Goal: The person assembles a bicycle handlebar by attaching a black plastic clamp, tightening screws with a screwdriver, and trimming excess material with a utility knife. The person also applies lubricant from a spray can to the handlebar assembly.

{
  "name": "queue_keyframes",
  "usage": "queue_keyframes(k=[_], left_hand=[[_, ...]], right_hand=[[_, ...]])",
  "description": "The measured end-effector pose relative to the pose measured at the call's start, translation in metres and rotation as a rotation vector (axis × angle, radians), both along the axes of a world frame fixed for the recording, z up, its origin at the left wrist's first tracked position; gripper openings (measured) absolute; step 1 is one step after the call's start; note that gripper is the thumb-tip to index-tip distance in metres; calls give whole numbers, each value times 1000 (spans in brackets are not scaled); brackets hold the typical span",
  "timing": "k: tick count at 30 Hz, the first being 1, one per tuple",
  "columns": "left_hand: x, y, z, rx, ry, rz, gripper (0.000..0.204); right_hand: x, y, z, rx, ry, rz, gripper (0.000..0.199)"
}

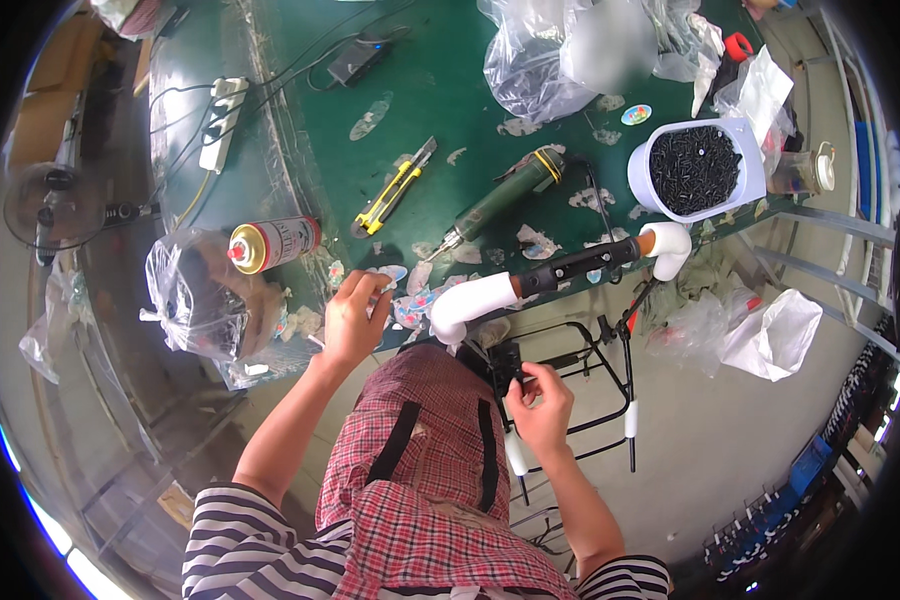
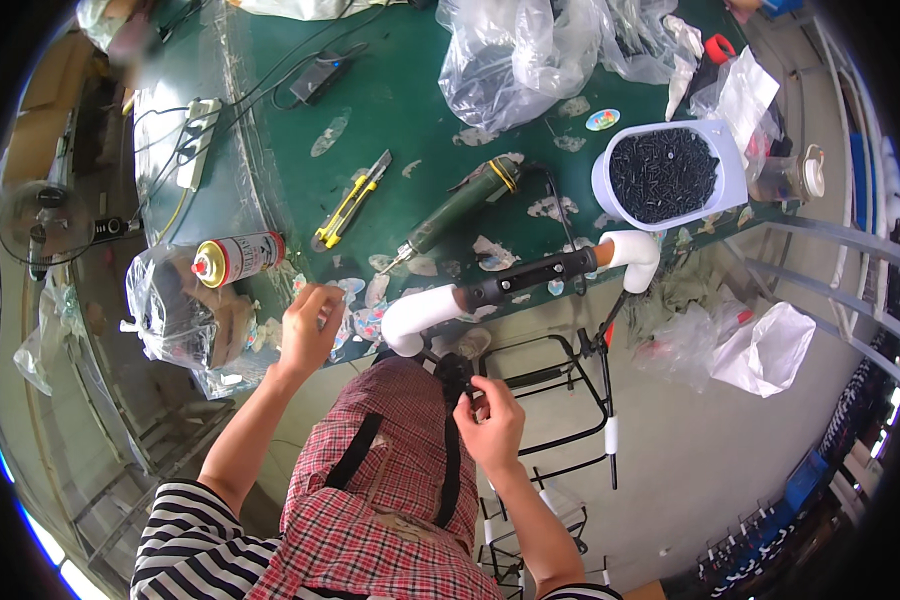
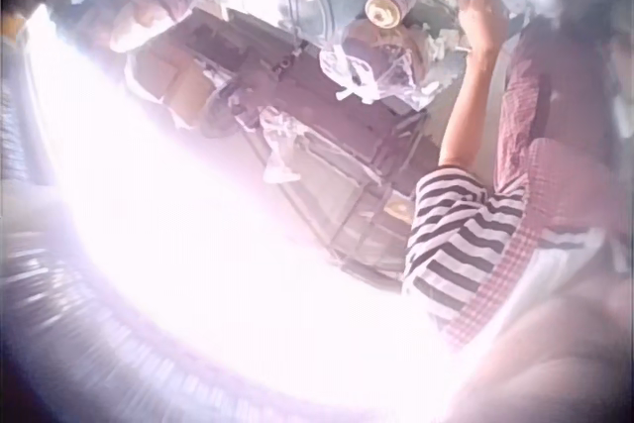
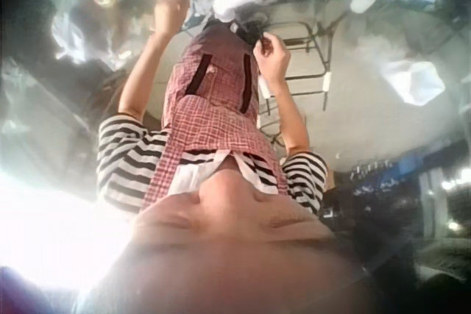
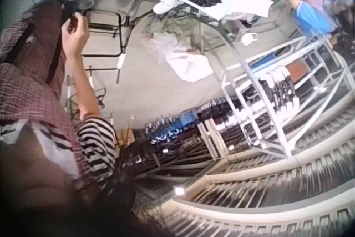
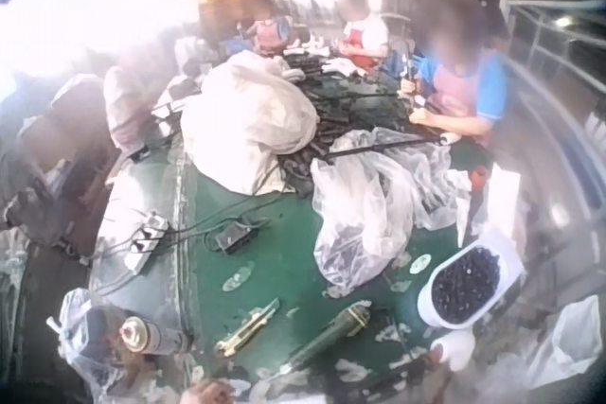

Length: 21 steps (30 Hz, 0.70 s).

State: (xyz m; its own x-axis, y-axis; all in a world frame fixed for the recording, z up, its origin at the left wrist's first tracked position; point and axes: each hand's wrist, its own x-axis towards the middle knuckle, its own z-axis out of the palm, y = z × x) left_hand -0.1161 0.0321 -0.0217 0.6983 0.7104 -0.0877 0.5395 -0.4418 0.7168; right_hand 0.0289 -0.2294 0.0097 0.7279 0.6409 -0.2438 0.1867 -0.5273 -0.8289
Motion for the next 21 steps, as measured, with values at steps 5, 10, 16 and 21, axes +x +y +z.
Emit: queue_keyframes(k=[5, 10, 16, 21], left_hand=[[13, 14, -41, 207, 192, 11, 25], [34, 25, -50, 143, 129, -125, 15], [133, 21, -19, -26, -59, -696, 34], [189, 4, -83, 288, 222, -910, 25]], right_hand=[[-8, 3, 1, -22, 12, -8, 28], [-3, -13, -6, -71, 10, -59, 29], [-3, -24, 1, -107, 18, -141, 28], [-7, -25, 14, 23, -37, -233, 24]])
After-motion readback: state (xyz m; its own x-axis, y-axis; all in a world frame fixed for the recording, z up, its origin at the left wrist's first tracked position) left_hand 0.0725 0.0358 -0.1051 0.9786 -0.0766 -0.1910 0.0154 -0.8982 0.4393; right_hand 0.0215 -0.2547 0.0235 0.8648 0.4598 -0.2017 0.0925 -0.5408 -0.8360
